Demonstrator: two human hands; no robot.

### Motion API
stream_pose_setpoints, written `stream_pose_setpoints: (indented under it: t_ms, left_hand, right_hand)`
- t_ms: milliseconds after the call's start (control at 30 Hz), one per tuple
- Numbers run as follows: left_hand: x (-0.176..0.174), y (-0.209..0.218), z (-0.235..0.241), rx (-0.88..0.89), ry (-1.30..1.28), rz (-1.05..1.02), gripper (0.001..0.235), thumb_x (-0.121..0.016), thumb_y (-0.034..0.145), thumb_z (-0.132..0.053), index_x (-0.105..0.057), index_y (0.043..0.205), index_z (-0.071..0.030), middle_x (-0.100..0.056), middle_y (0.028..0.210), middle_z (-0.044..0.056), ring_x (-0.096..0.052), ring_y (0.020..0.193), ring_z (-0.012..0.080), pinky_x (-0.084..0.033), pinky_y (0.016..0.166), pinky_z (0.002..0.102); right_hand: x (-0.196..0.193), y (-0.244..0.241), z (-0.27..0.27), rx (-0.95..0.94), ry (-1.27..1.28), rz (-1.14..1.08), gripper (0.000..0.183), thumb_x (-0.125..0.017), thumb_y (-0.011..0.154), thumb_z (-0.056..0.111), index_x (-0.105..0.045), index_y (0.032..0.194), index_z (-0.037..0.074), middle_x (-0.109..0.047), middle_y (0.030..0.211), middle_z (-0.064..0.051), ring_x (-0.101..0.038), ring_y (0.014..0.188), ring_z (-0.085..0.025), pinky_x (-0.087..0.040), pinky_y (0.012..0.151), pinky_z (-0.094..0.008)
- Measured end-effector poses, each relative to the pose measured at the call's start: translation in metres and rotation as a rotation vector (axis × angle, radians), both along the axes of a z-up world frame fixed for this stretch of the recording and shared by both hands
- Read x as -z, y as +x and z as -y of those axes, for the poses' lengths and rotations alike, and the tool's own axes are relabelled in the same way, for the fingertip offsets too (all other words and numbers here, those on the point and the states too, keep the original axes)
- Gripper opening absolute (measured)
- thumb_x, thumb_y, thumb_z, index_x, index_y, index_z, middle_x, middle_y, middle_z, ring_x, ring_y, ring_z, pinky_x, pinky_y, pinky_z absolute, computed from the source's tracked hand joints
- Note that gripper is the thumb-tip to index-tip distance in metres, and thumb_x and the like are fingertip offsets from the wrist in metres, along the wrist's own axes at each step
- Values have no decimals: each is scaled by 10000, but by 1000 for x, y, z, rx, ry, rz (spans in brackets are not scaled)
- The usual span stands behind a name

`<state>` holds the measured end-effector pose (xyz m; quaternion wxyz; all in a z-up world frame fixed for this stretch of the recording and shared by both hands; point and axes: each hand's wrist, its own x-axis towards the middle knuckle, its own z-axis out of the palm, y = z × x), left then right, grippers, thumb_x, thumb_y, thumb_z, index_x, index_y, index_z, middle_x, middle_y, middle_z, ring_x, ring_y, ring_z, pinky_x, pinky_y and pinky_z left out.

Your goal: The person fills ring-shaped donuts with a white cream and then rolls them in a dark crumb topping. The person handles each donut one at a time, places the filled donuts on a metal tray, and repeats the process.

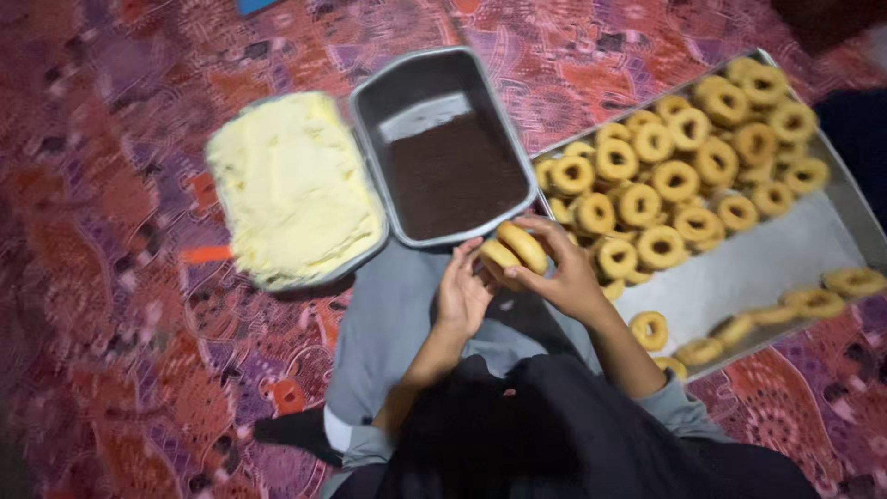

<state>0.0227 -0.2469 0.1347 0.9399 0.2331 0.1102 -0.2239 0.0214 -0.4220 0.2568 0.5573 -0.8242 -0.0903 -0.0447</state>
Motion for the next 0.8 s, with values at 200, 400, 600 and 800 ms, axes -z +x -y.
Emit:
stream_pose_setpoints:
  t_ms: [200, 400, 600, 800]
  left_hand:
    - [-20, -17, -65, -230, -204, 72, 585, -426, 1093, -557, -520, 1443, -98, -572, 1379, 129, -560, 1221, 303, -495, 965, 493]
    - [-21, -22, -120, -338, -290, 1, 651, -410, 1032, -621, -569, 1354, -78, -632, 1317, 128, -608, 1228, 291, -475, 1073, 464]
    - [19, -18, -153, -523, -256, -65, 672, -421, 1019, -654, -637, 1220, -50, -678, 1189, 118, -641, 1123, 279, -489, 1040, 436]
    - [78, -28, -210, -670, -145, -68, 593, -465, 1079, -564, -643, 1236, -20, -677, 1089, 117, -643, 1015, 247, -521, 958, 402]
  right_hand:
    - [-1, 15, -83, -194, -35, -8, 524, -795, 887, 220, -618, 1347, 44, -708, 1300, -99, -697, 1193, -213, -544, 991, -329]
    - [32, 29, -143, -224, 375, -517, 378, -733, 930, 223, -726, 1278, 77, -745, 1143, -133, -713, 907, -157, -594, 829, -272]
    - [45, 22, -226, -150, -273, 501, 216, -813, 847, 134, -743, 1045, 84, -626, 1005, -103, -618, 942, -293, -508, 861, -398]
    - [55, 35, -239, -910, -133, 380, 387, -800, 781, 188, -661, 1116, 51, -685, 1086, -114, -637, 1049, -329, -496, 896, -488]
